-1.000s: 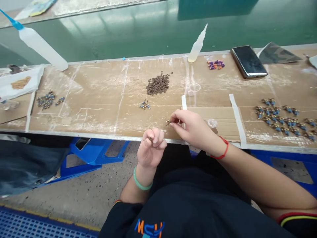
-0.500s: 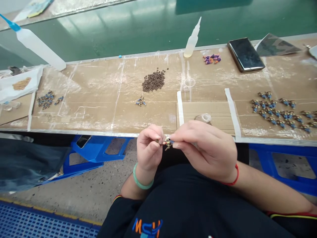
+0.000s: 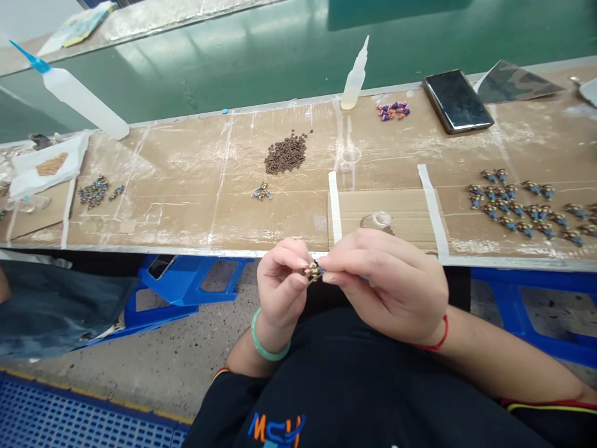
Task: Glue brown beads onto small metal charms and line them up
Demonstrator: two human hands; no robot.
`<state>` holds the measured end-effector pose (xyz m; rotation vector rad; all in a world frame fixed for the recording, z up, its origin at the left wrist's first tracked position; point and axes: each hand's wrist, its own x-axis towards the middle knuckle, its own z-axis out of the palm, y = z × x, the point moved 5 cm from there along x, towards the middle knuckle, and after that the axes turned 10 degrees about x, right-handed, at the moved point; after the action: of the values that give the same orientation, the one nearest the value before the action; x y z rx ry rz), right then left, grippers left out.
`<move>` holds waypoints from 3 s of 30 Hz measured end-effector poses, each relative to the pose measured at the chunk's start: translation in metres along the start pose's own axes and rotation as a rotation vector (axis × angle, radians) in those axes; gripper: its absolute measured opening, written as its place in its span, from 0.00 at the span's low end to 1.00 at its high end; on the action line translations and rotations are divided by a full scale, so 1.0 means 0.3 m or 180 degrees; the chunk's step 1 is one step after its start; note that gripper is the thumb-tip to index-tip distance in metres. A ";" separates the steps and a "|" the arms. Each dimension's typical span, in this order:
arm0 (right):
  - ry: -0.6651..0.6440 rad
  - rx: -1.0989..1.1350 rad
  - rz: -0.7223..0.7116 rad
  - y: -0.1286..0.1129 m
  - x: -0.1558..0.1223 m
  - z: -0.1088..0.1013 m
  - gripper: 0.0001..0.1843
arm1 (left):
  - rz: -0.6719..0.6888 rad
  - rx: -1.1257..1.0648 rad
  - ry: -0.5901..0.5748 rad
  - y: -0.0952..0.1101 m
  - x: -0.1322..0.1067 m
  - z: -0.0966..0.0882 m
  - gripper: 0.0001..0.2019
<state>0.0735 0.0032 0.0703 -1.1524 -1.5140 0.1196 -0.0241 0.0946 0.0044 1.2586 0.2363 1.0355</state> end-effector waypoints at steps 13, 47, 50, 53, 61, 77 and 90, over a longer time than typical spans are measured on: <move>0.0054 -0.0005 -0.0027 0.006 -0.004 -0.002 0.06 | -0.0100 0.0027 0.0034 -0.005 -0.002 0.003 0.07; 0.0321 -0.0543 -0.0338 -0.034 0.003 -0.019 0.07 | 0.0663 0.1381 0.0644 0.033 -0.090 0.005 0.12; 0.0280 -0.0594 -0.0349 -0.035 0.005 -0.021 0.07 | 0.0710 0.1443 0.0586 0.035 -0.084 0.007 0.13; 0.0241 -0.0646 -0.0459 -0.040 0.007 -0.027 0.07 | 0.0790 0.1550 0.0553 0.044 -0.079 0.006 0.14; 0.0110 -0.0668 -0.0700 -0.040 0.001 -0.033 0.08 | 0.0455 0.1150 0.0379 0.041 -0.070 0.033 0.10; 0.0755 0.0078 -0.0403 -0.037 -0.015 -0.055 0.09 | -0.0135 0.0271 0.0309 0.074 -0.027 0.103 0.08; 0.0389 -0.0372 -0.0632 -0.072 -0.031 -0.087 0.11 | 0.0203 0.0935 0.0325 0.081 -0.031 0.111 0.08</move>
<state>0.0805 -0.0274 0.0861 -1.0742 -1.5328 -0.1730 -0.0194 0.0643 0.0333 1.4861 0.4417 1.1508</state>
